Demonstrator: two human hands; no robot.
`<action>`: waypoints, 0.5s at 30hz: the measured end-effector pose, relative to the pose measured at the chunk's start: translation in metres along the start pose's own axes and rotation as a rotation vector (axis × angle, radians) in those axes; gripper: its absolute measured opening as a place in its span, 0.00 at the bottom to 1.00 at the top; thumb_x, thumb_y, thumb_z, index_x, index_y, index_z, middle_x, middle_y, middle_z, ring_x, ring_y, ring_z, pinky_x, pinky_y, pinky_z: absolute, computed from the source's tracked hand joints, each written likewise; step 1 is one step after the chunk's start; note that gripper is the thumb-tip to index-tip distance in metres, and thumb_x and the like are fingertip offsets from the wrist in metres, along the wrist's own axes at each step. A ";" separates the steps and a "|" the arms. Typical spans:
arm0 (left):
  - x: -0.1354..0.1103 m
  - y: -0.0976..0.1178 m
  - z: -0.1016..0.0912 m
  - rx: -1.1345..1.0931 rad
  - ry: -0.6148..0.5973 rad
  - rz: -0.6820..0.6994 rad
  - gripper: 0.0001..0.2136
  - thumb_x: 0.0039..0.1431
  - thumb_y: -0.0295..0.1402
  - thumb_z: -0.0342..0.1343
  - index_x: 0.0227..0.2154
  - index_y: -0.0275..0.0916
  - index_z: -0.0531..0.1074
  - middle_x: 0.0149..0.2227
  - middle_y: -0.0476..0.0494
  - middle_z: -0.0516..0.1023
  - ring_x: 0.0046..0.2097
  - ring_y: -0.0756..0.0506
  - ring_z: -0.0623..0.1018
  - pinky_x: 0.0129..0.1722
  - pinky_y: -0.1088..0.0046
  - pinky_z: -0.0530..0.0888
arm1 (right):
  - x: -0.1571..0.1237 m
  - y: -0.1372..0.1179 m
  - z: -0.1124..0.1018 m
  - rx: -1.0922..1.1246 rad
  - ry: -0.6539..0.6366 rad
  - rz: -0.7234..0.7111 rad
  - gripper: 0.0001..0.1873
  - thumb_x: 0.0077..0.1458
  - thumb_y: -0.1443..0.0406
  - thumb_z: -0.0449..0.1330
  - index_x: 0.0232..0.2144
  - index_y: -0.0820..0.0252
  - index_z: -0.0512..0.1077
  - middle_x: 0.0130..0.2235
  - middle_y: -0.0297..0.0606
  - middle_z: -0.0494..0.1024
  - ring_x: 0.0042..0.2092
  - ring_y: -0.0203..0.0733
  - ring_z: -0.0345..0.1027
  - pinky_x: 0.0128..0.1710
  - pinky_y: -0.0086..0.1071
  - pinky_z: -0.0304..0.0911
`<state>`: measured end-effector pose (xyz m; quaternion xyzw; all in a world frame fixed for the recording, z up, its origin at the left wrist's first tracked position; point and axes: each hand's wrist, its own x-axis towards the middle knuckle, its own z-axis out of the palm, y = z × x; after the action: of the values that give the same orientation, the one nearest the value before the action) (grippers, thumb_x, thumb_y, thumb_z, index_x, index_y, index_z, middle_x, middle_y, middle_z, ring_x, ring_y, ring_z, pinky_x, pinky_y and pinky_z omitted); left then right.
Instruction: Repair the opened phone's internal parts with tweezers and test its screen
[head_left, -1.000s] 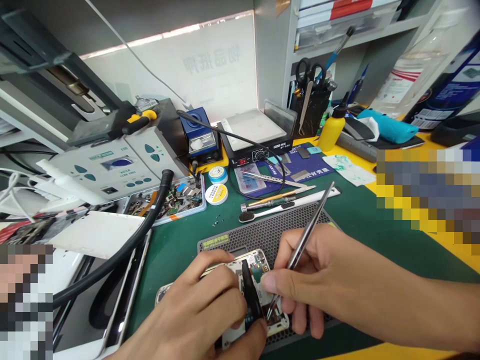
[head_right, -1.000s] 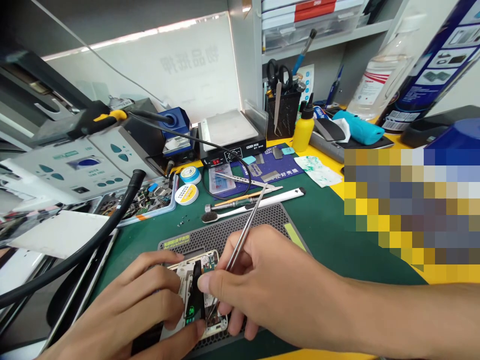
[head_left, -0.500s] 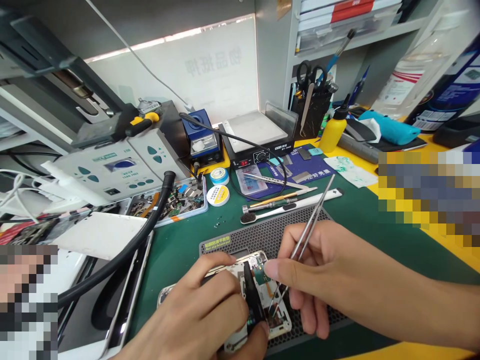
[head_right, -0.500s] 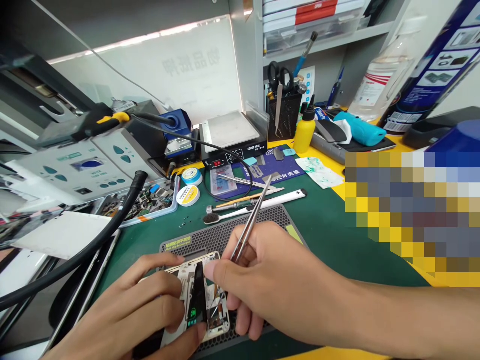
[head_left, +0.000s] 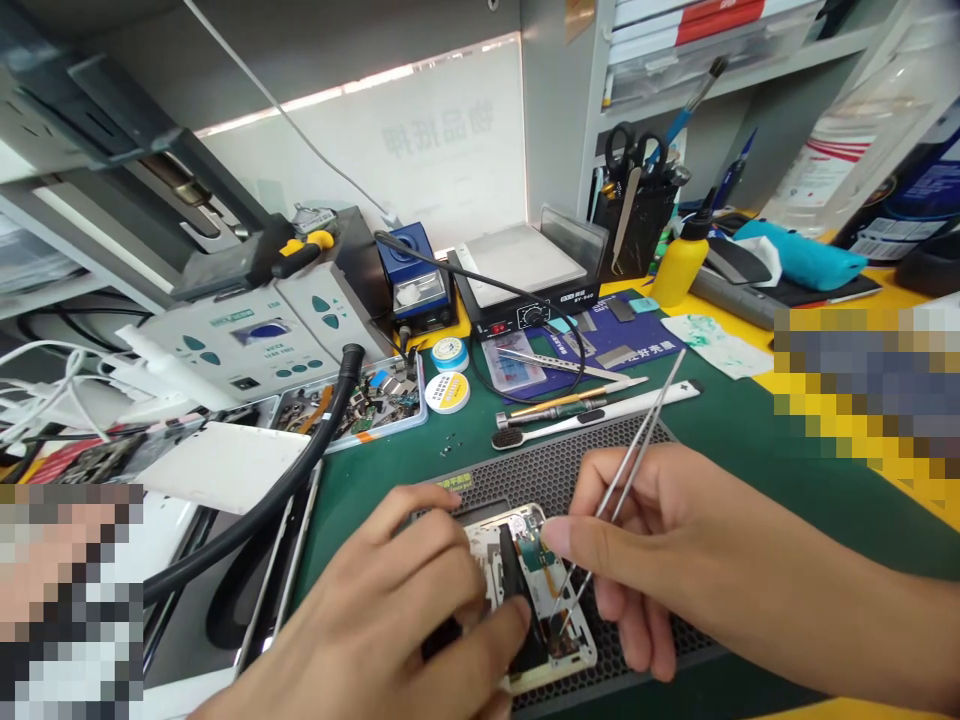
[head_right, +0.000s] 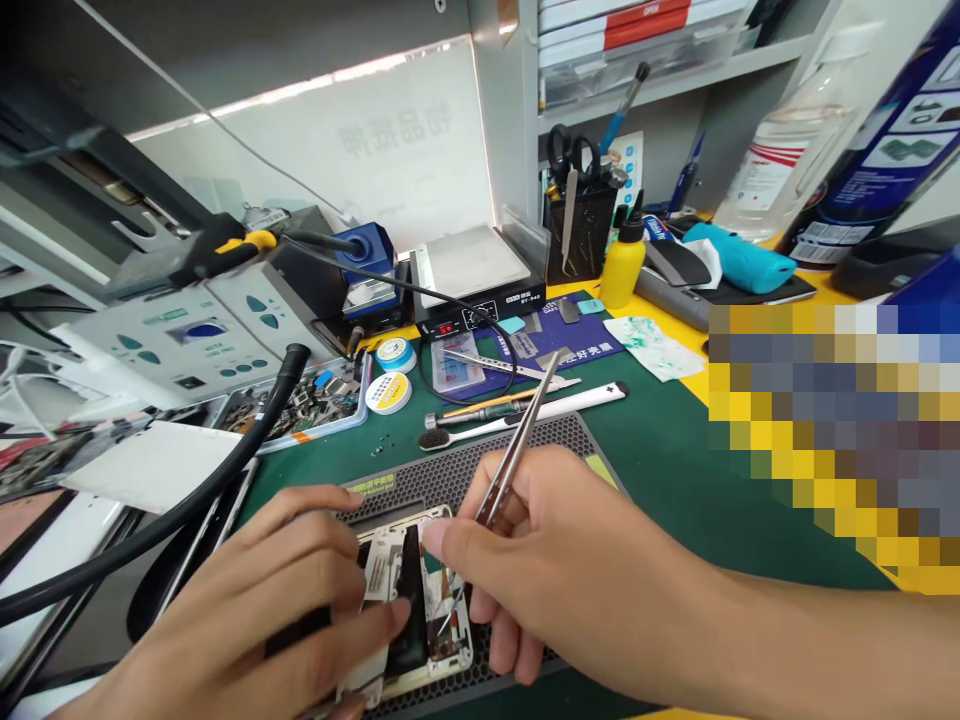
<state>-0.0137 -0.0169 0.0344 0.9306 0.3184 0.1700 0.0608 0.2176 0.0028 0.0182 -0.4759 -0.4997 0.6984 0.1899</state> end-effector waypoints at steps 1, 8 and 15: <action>-0.003 -0.001 -0.002 -0.013 -0.015 -0.014 0.13 0.57 0.33 0.63 0.46 0.44 0.77 0.38 0.44 0.75 0.42 0.41 0.76 0.43 0.60 0.79 | 0.000 0.000 0.000 -0.010 0.011 -0.003 0.19 0.61 0.54 0.67 0.26 0.59 0.67 0.20 0.27 0.74 0.19 0.31 0.69 0.18 0.20 0.67; -0.018 -0.003 -0.009 -0.079 -0.192 -0.247 0.32 0.47 0.32 0.70 0.57 0.50 0.68 0.55 0.48 0.72 0.52 0.39 0.75 0.50 0.57 0.78 | 0.002 0.000 -0.002 0.001 0.022 0.019 0.20 0.58 0.53 0.70 0.25 0.58 0.68 0.17 0.27 0.75 0.17 0.32 0.70 0.17 0.21 0.68; -0.013 -0.001 -0.021 -0.154 -0.216 -0.274 0.22 0.55 0.33 0.65 0.53 0.45 0.71 0.48 0.48 0.75 0.52 0.41 0.76 0.54 0.59 0.77 | 0.006 0.006 -0.009 0.030 -0.004 -0.019 0.20 0.62 0.53 0.67 0.26 0.58 0.68 0.19 0.30 0.76 0.17 0.36 0.72 0.17 0.25 0.70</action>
<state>-0.0313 -0.0237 0.0502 0.8839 0.4200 0.0831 0.1881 0.2238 0.0100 0.0098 -0.4669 -0.4943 0.7047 0.2028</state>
